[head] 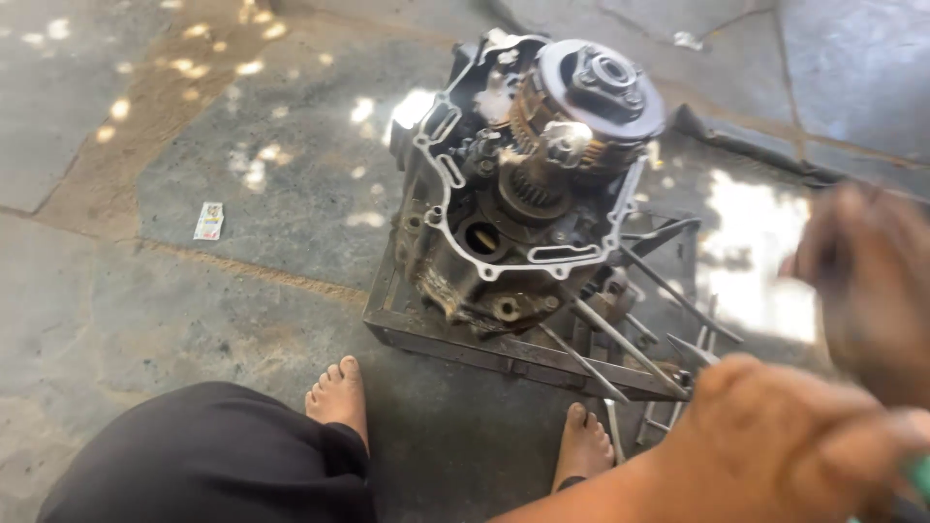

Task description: The recorder is seen disassembling and repairing a motorcycle engine, specifically working on the piston and internal gears using pliers and metal rods.

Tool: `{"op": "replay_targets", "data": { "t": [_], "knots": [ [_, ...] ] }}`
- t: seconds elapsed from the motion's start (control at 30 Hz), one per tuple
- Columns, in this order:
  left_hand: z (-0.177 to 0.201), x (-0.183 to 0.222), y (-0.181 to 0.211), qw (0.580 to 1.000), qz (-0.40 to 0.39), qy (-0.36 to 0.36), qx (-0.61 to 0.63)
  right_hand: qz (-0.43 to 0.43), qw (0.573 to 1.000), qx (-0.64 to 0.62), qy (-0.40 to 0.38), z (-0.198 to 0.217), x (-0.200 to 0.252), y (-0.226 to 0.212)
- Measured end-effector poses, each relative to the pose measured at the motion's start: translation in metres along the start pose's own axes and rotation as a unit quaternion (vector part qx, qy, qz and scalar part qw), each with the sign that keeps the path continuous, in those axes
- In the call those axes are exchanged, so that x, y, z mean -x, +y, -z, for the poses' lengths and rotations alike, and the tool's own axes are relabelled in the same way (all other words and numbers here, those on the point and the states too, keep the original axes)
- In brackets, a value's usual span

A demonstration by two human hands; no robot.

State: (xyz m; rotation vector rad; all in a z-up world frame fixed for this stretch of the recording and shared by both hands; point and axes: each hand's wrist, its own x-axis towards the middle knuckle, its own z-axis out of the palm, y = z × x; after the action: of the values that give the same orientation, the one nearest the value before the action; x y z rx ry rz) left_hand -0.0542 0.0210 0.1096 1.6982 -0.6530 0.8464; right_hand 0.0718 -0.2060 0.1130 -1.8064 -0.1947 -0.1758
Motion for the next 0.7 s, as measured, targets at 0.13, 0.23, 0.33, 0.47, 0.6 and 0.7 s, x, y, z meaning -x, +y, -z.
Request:
{"op": "replay_targets", "data": {
  "t": [0.13, 0.23, 0.33, 0.47, 0.6, 0.7],
  "knots": [
    [-0.015, 0.027, 0.011, 0.984, -0.164, -0.069, -0.017, -0.241, 0.939, -0.221, -0.104, 0.022, 0.102, -0.036],
    [0.011, 0.018, 0.023, 0.964, -0.222, -0.134, -0.058, -0.362, 0.928, -0.007, -0.090, 0.022, 0.138, -0.031],
    [0.018, 0.012, 0.028, 0.956, -0.230, -0.177, -0.045, -0.516, 0.851, -0.068, -0.072, 0.043, 0.170, 0.002],
    [0.015, 0.018, 0.025, 0.949, -0.227, -0.158, -0.154, -0.351, 0.782, -0.448, -0.253, 0.035, 0.182, -0.023],
    [0.009, 0.033, 0.018, 0.927, -0.244, -0.185, -0.217, -0.536, 0.809, -0.238, 0.034, -0.001, 0.183, -0.053],
    [0.009, 0.045, 0.022, 0.931, -0.214, -0.241, -0.173, -0.514, 0.804, -0.294, -0.052, 0.007, 0.188, -0.030]
  ]
}}
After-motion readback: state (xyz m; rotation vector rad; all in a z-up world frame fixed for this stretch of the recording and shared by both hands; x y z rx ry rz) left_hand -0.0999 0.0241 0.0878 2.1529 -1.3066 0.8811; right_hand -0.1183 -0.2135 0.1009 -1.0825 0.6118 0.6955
